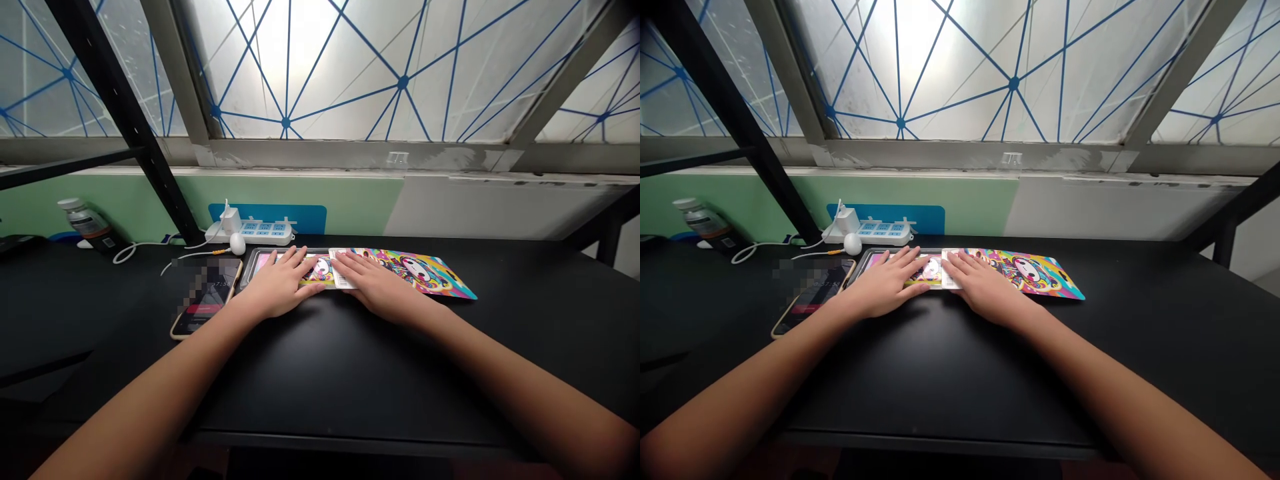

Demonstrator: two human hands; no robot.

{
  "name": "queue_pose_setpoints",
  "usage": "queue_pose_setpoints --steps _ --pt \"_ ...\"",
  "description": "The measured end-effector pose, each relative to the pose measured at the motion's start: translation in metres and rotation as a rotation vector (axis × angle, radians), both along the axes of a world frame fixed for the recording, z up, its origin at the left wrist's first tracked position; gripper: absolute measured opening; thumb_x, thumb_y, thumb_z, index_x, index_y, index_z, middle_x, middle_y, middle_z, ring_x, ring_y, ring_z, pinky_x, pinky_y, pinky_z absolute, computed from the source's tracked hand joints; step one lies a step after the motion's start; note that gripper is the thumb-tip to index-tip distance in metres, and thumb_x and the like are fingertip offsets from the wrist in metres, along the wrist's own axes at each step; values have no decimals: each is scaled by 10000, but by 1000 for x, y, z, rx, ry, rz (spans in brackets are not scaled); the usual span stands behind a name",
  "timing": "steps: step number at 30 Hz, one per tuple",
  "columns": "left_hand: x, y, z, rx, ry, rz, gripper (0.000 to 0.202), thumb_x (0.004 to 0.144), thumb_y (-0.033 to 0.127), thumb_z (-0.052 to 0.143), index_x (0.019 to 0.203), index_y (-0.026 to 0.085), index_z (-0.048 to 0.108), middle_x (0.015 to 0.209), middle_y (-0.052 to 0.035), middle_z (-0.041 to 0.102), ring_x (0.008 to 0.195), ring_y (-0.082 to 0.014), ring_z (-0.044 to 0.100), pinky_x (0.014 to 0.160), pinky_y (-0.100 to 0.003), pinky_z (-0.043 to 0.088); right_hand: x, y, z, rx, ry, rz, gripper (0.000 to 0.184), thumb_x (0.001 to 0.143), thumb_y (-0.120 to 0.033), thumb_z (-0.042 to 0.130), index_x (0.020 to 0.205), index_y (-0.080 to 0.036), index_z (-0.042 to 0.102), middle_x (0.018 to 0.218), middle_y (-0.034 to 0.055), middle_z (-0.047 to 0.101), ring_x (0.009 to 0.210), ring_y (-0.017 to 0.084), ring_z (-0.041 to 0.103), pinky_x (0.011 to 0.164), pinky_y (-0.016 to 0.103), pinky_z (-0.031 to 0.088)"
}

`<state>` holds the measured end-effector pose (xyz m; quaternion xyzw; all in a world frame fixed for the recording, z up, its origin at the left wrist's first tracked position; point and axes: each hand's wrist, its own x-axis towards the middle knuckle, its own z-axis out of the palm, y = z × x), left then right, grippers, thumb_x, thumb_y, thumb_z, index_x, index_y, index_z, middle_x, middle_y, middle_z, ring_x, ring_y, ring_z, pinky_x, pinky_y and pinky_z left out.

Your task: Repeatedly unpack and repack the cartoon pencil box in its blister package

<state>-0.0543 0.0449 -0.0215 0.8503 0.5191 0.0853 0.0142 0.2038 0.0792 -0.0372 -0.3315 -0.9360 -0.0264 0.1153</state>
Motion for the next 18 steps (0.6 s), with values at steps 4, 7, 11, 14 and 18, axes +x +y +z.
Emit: queue_pose_setpoints --steps 4,7,11,14,18 --pt "-6 6 5 -18 -16 19 583 1064 578 277 1571 312 387 1661 -97 323 1545 -328 266 1186 -644 250 15 10 9 -60 -10 1 636 999 -299 535 1600 -258 333 1633 108 383 1513 297 325 1212 542 340" --pt "-6 6 8 -19 -20 40 523 1084 468 272 1561 303 408 1646 -96 358 1544 -330 268 1179 -679 230 30 17 16 -111 -30 8 659 961 -299 596 1582 -279 375 1635 76 383 1495 300 368 1189 524 387" --pt "-6 8 6 -25 -38 61 525 1079 466 279 1549 287 430 1652 -108 344 1544 -342 261 1175 -674 243 61 30 34 -138 -1 -32 529 961 -258 545 1486 -320 533 1539 23 533 1380 302 538 1116 508 482" --pt "-9 12 2 -21 -70 86 528 1079 471 271 1540 276 441 1659 -118 328 1543 -348 258 1168 -682 252 74 31 52 -70 -12 -171 448 981 -245 466 1377 -355 645 1342 -9 706 1167 317 700 958 504 585" --pt "-12 19 -1 18 -128 129 491 1082 373 296 1516 209 459 1641 -158 360 1530 -306 312 1190 -649 252 47 -5 68 182 22 -200 522 931 -132 436 1388 -279 642 1300 46 730 1126 331 711 916 505 598"
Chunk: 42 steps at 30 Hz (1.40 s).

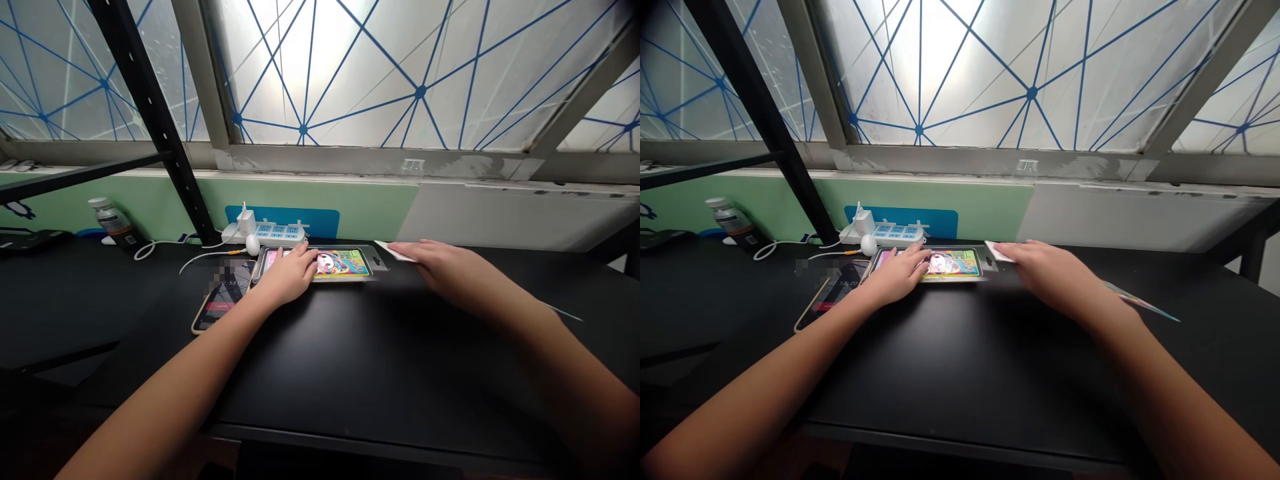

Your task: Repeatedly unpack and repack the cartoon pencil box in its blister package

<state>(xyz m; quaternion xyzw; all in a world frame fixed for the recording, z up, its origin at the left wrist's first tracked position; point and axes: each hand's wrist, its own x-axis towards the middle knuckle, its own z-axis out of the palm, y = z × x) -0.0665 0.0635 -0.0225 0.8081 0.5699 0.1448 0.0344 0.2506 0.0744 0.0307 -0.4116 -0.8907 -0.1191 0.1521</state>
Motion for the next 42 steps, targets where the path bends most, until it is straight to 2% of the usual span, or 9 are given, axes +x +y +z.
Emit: queue_pose_setpoints --steps 4,9,13,16,19,29,36,39,42 --pt "0 2 0 26 -32 21 398 1070 323 378 1410 230 563 1548 -109 522 1474 -275 419 1205 -622 264 -62 -73 -11 -29 -69 286 541 942 -57 400 1447 -160 567 1418 115 650 1289 276 622 1118 475 477" --pt "7 -2 0 53 -18 34 343 1077 337 395 1311 288 640 1510 -66 571 1461 -313 420 1169 -740 185 -121 -121 -41 -399 -153 580 612 1049 -460 431 1495 -45 487 1550 219 481 1441 323 457 1192 427 388" --pt "12 -7 0 64 13 20 359 1079 381 388 1305 283 649 1516 -87 563 1442 -335 441 1151 -709 262 -148 -90 -58 -491 -7 616 658 1028 -498 486 1509 -51 450 1596 232 417 1503 324 349 1237 457 282" --pt "13 -8 2 64 44 -3 383 1080 382 377 1348 265 624 1531 -100 544 1438 -339 446 1123 -647 357 -162 -59 -64 -506 81 582 353 1017 -360 538 1260 -137 663 1334 162 678 1284 296 585 1105 446 436" --pt "14 -9 3 68 77 -19 409 1084 380 359 1403 251 580 1547 -105 524 1444 -335 438 1118 -625 374 -167 -44 -69 -503 108 505 239 1003 -339 567 1015 -161 726 1057 123 759 1032 290 677 923 427 523" --pt "12 -5 7 62 136 -5 419 1079 396 368 1438 299 561 1555 -81 519 1448 -323 440 1121 -555 380 -185 -43 -83 -376 152 483 317 1021 -316 542 1211 -91 660 1190 189 734 1070 300 682 897 399 507" --pt "5 0 -2 53 165 -21 474 1070 444 360 1490 279 503 1599 -94 457 1483 -318 386 1155 -541 329 -156 -26 -57 -245 33 692 289 1016 -225 435 937 -205 713 945 74 764 887 212 672 841 345 470" --pt "6 -1 -6 53 193 -30 500 1068 428 344 1517 243 461 1622 -112 417 1501 -325 353 1172 -543 299 -127 -1 -34 -137 86 430 352 1030 -341 401 919 -188 697 933 112 715 901 238 631 813 366 454" --pt "8 -1 -6 61 203 -13 537 1081 449 261 1525 209 443 1623 -122 412 1501 -328 350 1163 -560 309 -93 36 -23 -241 94 140 363 1025 -343 394 974 -160 704 1003 145 681 935 270 619 798 392 464"
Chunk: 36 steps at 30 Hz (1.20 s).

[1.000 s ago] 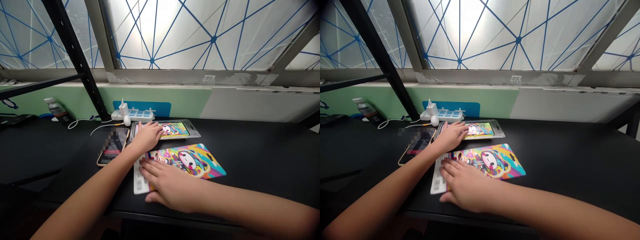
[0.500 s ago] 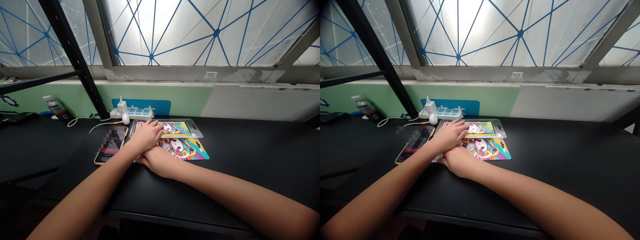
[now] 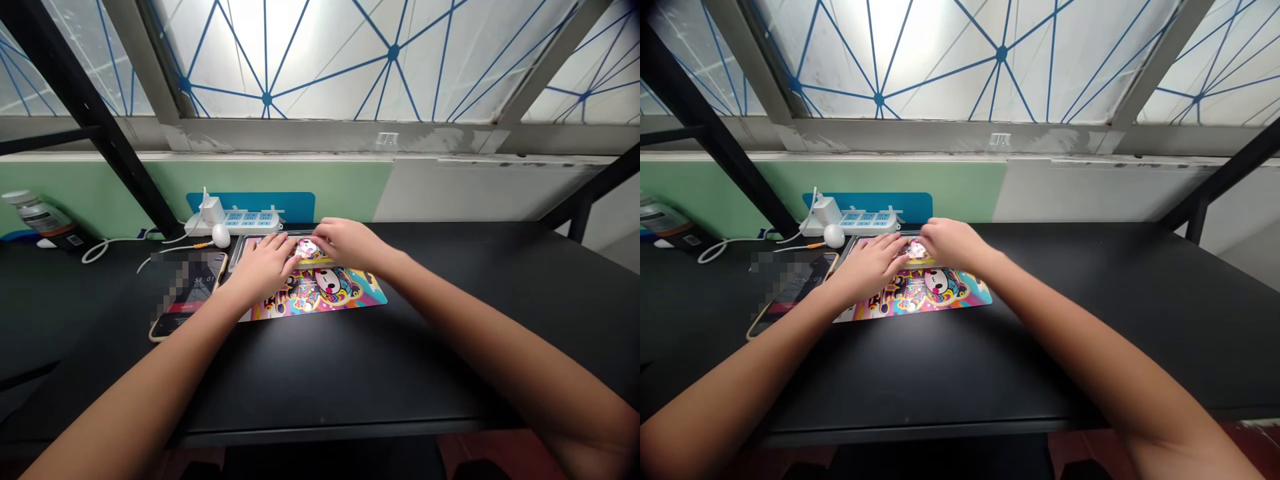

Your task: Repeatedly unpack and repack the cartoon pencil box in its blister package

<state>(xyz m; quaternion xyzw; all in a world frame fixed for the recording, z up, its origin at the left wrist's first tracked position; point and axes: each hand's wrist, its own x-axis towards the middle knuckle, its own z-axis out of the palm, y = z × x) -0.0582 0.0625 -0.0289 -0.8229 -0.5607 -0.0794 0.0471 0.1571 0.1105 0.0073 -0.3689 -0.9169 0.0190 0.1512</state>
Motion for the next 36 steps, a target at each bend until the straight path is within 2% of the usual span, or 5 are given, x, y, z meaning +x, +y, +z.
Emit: queue_pose_setpoints --steps 8,18,23,28,36 --pt "4 -3 3 2 -30 51 570 1074 490 264 1546 204 406 1634 -111 394 1516 -337 317 1167 -636 281 38 46 -9 -211 -72 -44 638 799 -709 651 1171 -195 721 1159 166 619 1143 363 575 943 480 505" --pt "-7 -3 10 86 -130 60 573 1048 575 367 1509 245 450 1519 -126 551 1426 -353 449 1178 -699 198 33 54 -16 -94 0 -76 552 681 -658 803 1013 -225 718 1153 141 563 1117 376 548 935 554 506" --pt "-25 -1 19 180 -169 95 634 1007 594 492 1513 217 443 1430 -163 617 1346 -380 517 1147 -678 270 32 34 -19 36 108 -87 538 687 -578 835 1026 -214 630 1193 152 587 1088 369 570 891 543 515" --pt "-40 -7 34 282 -177 72 607 911 513 710 1409 199 563 1220 -131 719 1166 -344 616 1015 -516 461 31 -3 -17 162 237 -88 401 811 -371 783 1099 -216 551 1131 128 627 1012 316 617 863 491 541" --pt "-30 -70 33 589 -156 -225 258 1000 343 600 1229 241 664 1161 -107 706 1079 -297 614 949 -477 497 76 -62 -16 549 271 48 374 917 -262 674 1263 -312 540 1094 105 627 1055 309 619 904 502 558"
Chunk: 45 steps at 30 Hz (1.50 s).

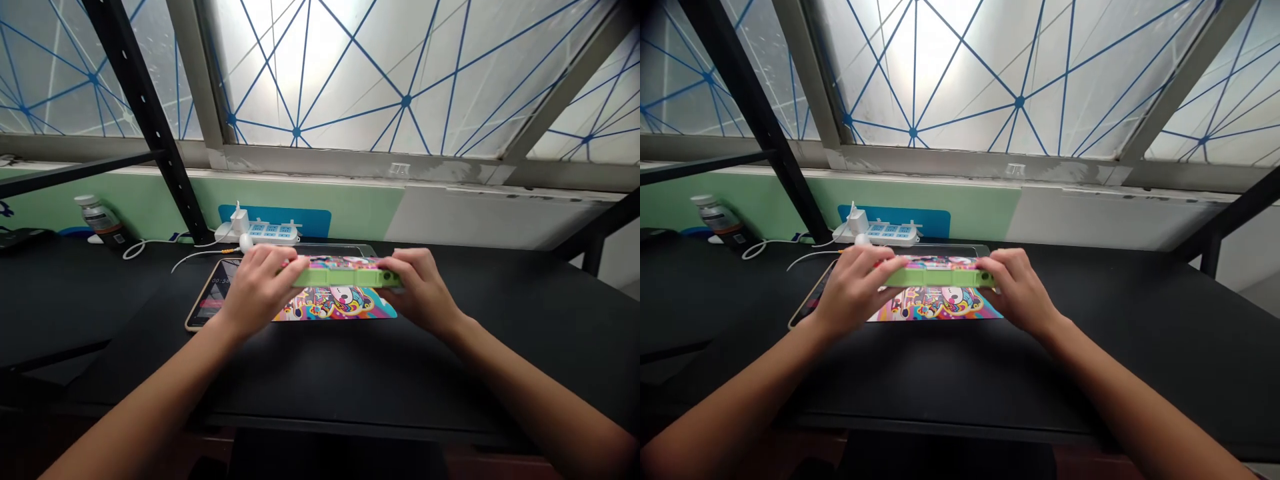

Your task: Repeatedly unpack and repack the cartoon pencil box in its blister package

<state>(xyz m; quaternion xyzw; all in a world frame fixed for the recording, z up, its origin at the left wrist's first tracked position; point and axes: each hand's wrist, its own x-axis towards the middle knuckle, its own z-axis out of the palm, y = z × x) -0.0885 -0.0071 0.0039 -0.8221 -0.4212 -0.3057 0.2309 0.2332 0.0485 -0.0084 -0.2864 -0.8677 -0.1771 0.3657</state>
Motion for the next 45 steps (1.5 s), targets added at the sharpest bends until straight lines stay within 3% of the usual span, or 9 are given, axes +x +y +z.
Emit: queue_pose_setpoints --steps 5,8,12,20,29,37,42,45 --pt "-2 -19 -28 -148 206 -147 294 1008 177 526 1262 261 647 1277 -95 694 1180 -288 624 1046 -493 476 21 -18 -24 -207 -133 145 273 937 -280 601 1206 -331 594 1225 92 686 1185 315 646 1003 543 549" --pt "-6 -16 -38 -237 105 -151 282 1008 217 544 1277 248 627 1304 -117 677 1226 -302 614 1045 -497 497 17 -16 -34 -303 -102 219 269 936 -263 596 1203 -302 595 1325 104 670 1296 314 604 1032 536 549" --pt "-13 -12 -40 -368 -107 -179 365 981 337 635 1326 243 560 1355 -128 641 1268 -291 597 1059 -471 518 10 -11 -37 -401 14 244 371 917 -205 623 1270 -279 536 1327 125 673 1300 289 609 1032 504 559" --pt "-14 -7 -45 -441 -155 -149 360 952 315 650 1303 261 591 1382 -134 603 1292 -320 577 1081 -524 507 16 -3 -32 -667 17 178 569 858 -429 761 1349 -273 519 1456 159 571 1352 337 553 1072 552 514" --pt "19 5 -42 -544 -250 -35 478 849 270 777 1269 236 551 1376 -133 543 1320 -337 480 1113 -546 448 24 13 -33 -644 16 138 421 921 -442 688 1291 -265 590 1379 127 625 1281 302 609 1059 496 527" --pt "19 8 -47 -577 -441 31 761 813 238 823 1432 273 382 1417 -125 538 1337 -308 511 1123 -504 442 22 14 -31 -620 27 82 385 935 -481 657 1251 -261 655 1291 99 706 1210 301 663 1012 466 548" --pt "18 6 -50 -565 -504 -36 1061 775 205 865 1568 362 178 1526 -134 453 1403 -316 469 1149 -526 410 15 17 -24 -671 202 31 289 956 -470 593 1091 -254 730 1086 68 782 989 272 739 863 416 590" --pt "14 5 -52 -532 -576 -80 1178 753 251 891 1595 408 83 1594 -142 379 1394 -335 492 1095 -532 472 10 18 -22 -753 340 -12 309 945 -501 596 1095 -254 704 1053 67 790 977 273 737 845 420 580"
